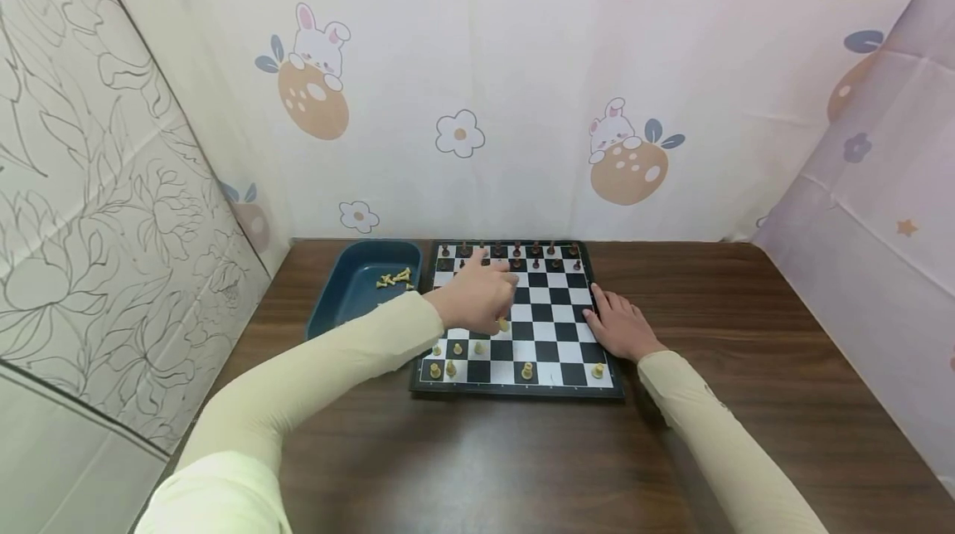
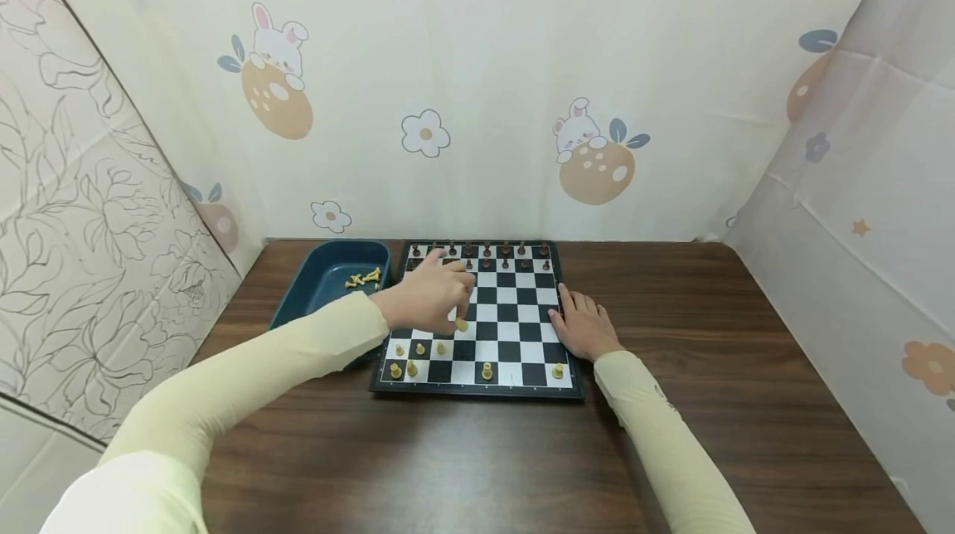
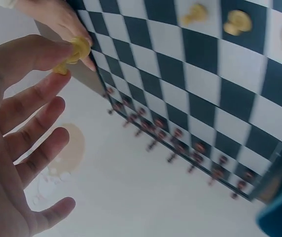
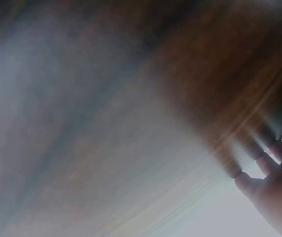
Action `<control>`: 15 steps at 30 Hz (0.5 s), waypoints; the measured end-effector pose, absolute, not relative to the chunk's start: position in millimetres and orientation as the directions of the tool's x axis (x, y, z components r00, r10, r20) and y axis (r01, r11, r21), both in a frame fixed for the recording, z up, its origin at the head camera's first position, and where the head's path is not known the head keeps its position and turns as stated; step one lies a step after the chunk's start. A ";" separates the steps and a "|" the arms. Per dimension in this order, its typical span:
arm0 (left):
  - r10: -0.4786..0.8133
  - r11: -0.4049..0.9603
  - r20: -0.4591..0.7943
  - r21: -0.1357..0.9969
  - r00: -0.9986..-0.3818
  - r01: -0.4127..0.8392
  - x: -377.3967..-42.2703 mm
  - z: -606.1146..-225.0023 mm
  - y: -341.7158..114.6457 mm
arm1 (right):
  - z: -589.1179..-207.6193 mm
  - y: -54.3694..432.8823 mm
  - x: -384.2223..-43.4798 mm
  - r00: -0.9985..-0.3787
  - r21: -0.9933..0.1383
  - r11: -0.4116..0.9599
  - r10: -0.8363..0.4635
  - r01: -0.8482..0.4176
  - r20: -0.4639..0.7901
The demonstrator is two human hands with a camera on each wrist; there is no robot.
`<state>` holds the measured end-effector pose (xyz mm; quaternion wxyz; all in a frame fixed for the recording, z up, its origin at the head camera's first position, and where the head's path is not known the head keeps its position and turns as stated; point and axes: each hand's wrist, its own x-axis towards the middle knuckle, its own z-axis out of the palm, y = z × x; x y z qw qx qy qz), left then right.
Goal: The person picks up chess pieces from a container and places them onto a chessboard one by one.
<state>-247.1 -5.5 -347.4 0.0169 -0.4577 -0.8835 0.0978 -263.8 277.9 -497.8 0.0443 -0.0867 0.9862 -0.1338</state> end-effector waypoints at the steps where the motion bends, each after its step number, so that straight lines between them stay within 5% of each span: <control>1: 0.815 0.558 -0.069 -0.181 -0.576 0.810 -246.1 -346.9 -0.5 | -498.3 278.1 -263.9 -0.981 -0.272 0.949 -0.182 -0.159 -0.064; 15: 0.817 0.515 -0.172 -0.210 -0.550 0.831 -237.2 -355.1 63.8 | -497.9 278.0 -263.5 -0.980 -0.258 0.953 -0.186 -0.160 -0.078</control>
